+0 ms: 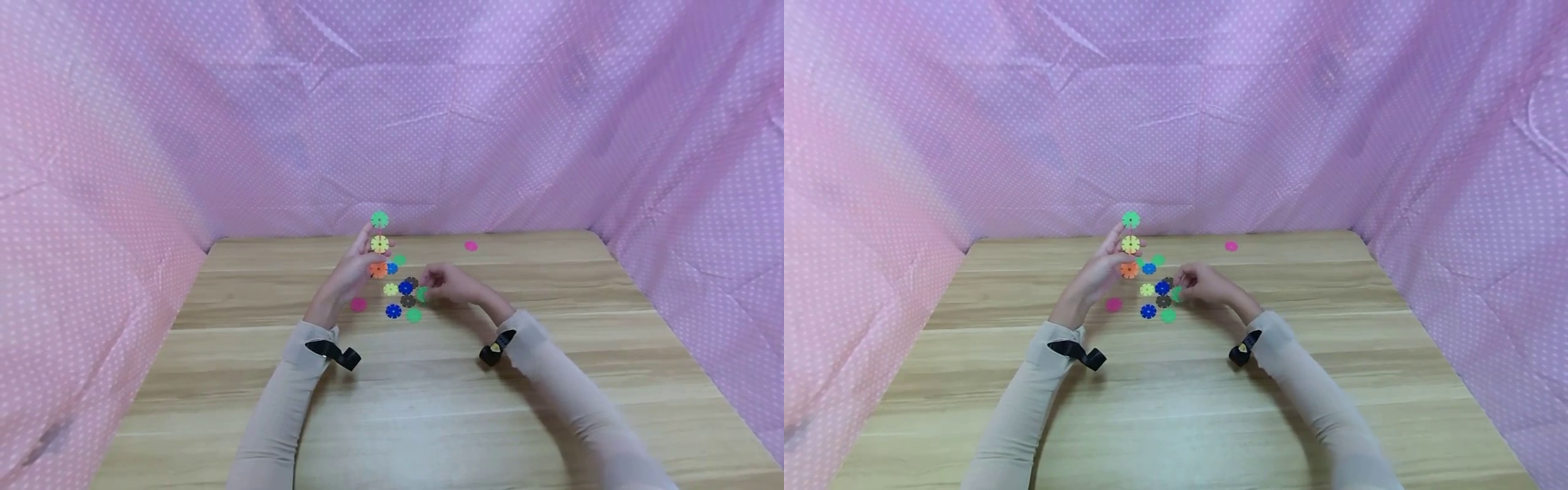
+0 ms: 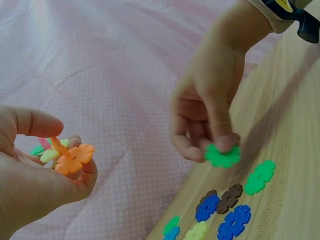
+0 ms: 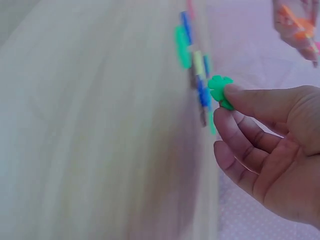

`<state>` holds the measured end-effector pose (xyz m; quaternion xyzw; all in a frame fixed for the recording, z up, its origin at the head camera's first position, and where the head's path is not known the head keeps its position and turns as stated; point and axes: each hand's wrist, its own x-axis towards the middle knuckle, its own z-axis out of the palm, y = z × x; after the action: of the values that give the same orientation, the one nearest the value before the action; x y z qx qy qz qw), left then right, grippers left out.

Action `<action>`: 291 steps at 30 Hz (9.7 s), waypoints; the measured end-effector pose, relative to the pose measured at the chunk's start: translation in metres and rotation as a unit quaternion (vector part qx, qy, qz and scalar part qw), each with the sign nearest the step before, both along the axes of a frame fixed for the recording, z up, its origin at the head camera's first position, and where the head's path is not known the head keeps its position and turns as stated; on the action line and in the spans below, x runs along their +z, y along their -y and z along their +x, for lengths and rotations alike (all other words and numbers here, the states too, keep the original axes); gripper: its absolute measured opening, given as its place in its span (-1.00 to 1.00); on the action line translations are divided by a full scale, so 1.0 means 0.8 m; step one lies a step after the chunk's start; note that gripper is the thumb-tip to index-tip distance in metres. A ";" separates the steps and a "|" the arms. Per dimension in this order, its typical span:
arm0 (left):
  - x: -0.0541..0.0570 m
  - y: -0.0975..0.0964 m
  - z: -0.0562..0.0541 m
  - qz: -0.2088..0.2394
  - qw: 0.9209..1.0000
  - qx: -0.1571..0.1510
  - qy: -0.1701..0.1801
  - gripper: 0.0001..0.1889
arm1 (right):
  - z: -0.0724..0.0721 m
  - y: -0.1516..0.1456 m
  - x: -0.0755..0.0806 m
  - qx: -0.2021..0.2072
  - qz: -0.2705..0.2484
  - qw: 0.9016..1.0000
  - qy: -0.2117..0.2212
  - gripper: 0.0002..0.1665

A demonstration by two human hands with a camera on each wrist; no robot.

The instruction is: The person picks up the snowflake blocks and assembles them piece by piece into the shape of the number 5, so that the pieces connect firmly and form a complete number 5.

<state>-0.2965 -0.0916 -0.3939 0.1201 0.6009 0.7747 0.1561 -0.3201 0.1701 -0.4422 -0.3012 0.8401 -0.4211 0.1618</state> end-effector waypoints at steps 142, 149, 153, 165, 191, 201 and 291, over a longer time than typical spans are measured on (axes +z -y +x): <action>0.001 -0.009 0.005 0.052 0.996 -0.050 -0.061 0.00 | 0.060 0.082 0.079 -0.144 -0.219 0.955 -0.138 -0.88; 0.003 -0.009 0.006 0.052 0.996 -0.042 -0.059 0.02 | 0.064 0.081 0.084 -0.135 -0.227 0.954 -0.140 -0.88; 0.005 -0.007 0.005 0.055 0.996 -0.040 -0.061 0.03 | 0.064 0.082 0.088 -0.131 -0.225 0.955 -0.144 -0.88; 0.002 -0.003 0.005 0.064 0.996 -0.039 -0.045 0.03 | 0.046 0.077 0.075 -0.139 -0.191 0.963 -0.126 -0.88; 0.003 0.002 0.001 0.088 0.995 -0.009 -0.050 0.01 | -0.022 0.031 0.060 -0.068 -0.105 0.989 -0.079 -0.76; 0.002 0.006 0.001 0.091 0.994 -0.013 -0.053 -0.01 | -0.047 0.041 0.017 0.025 0.046 0.998 -0.027 -0.72; -0.010 -0.011 0.001 0.057 0.997 0.002 -0.054 0.06 | 0.032 0.065 0.051 -0.167 -0.273 0.947 0.035 -0.78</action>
<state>-0.2960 -0.0826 -0.4022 0.1688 0.5636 0.8004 0.1148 -0.2945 0.1180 -0.4016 -0.1742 0.7253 -0.6653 0.0295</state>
